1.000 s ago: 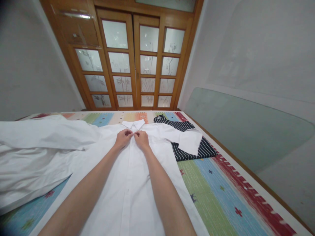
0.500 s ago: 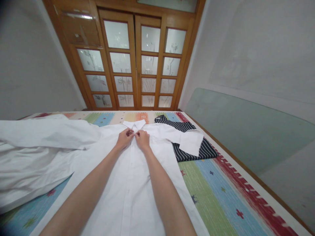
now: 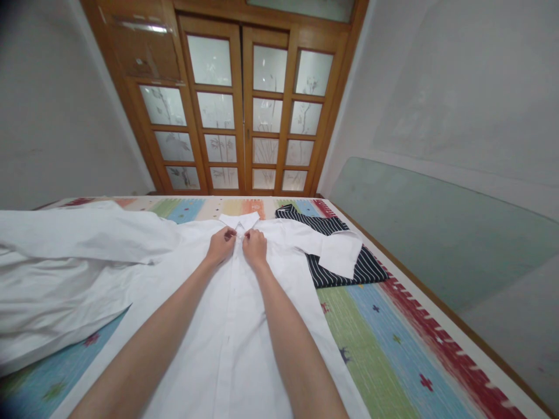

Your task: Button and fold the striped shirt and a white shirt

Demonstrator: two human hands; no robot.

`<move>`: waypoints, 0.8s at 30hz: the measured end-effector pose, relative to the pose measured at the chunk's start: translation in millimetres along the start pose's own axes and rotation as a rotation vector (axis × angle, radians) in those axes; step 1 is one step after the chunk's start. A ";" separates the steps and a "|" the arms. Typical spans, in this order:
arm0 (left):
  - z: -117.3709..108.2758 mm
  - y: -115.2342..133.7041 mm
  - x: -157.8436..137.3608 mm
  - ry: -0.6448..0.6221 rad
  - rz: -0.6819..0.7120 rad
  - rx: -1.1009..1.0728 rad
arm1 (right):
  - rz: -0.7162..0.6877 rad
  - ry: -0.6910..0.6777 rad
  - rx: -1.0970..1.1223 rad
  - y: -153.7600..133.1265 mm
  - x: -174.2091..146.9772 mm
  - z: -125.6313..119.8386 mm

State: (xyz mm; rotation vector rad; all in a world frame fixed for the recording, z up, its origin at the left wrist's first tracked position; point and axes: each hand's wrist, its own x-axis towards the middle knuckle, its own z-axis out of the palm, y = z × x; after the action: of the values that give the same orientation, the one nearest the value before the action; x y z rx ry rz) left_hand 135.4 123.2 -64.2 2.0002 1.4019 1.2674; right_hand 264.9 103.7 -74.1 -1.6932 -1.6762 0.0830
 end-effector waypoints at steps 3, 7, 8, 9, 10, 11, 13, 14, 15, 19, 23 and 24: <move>-1.2 0.5 -0.8 -0.015 0.056 0.197 | 0.000 0.009 -0.024 -1.7 -1.4 -2.3; -0.9 3.6 -3.8 -0.076 0.077 0.357 | -0.085 -0.066 -0.080 -7.5 -4.8 -7.8; -0.6 4.5 -4.8 -0.087 0.070 0.372 | -0.107 -0.089 -0.107 -9.2 -5.7 -9.1; -0.2 5.5 -5.8 -0.098 0.063 0.392 | -0.126 -0.112 -0.139 -10.7 -6.4 -10.3; 0.1 6.4 -6.7 -0.108 0.055 0.413 | -0.142 -0.135 -0.171 -12.1 -7.1 -11.3; 0.2 7.2 -7.6 -0.115 0.047 0.433 | -0.154 -0.155 -0.201 -13.2 -7.5 -12.1; 0.0 8.5 -9.1 -0.126 0.030 0.467 | -0.169 -0.182 -0.240 -14.6 -8.0 -13.0; -0.4 8.9 -9.8 -0.131 0.022 0.482 | -0.171 -0.189 -0.252 -14.9 -8.2 -13.2; -1.0 9.3 -10.4 -0.137 0.013 0.495 | -0.172 -0.194 -0.259 -15.1 -8.3 -13.1; -4.1 9.5 -12.8 -0.167 -0.002 0.534 | -0.187 -0.227 -0.271 -15.8 -11.5 -12.2; -6.3 7.1 -15.8 -0.202 0.024 0.559 | -0.179 -0.268 -0.283 -18.5 -19.7 -12.4; -6.5 6.1 -16.7 -0.209 0.031 0.562 | -0.170 -0.277 -0.290 -19.2 -22.1 -13.0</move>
State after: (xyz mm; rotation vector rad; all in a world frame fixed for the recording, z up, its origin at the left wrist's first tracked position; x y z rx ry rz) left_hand 131.7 104.6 -64.0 2.4298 1.7599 0.6858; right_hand 252.4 75.9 -64.2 -1.8034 -2.1175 -0.0090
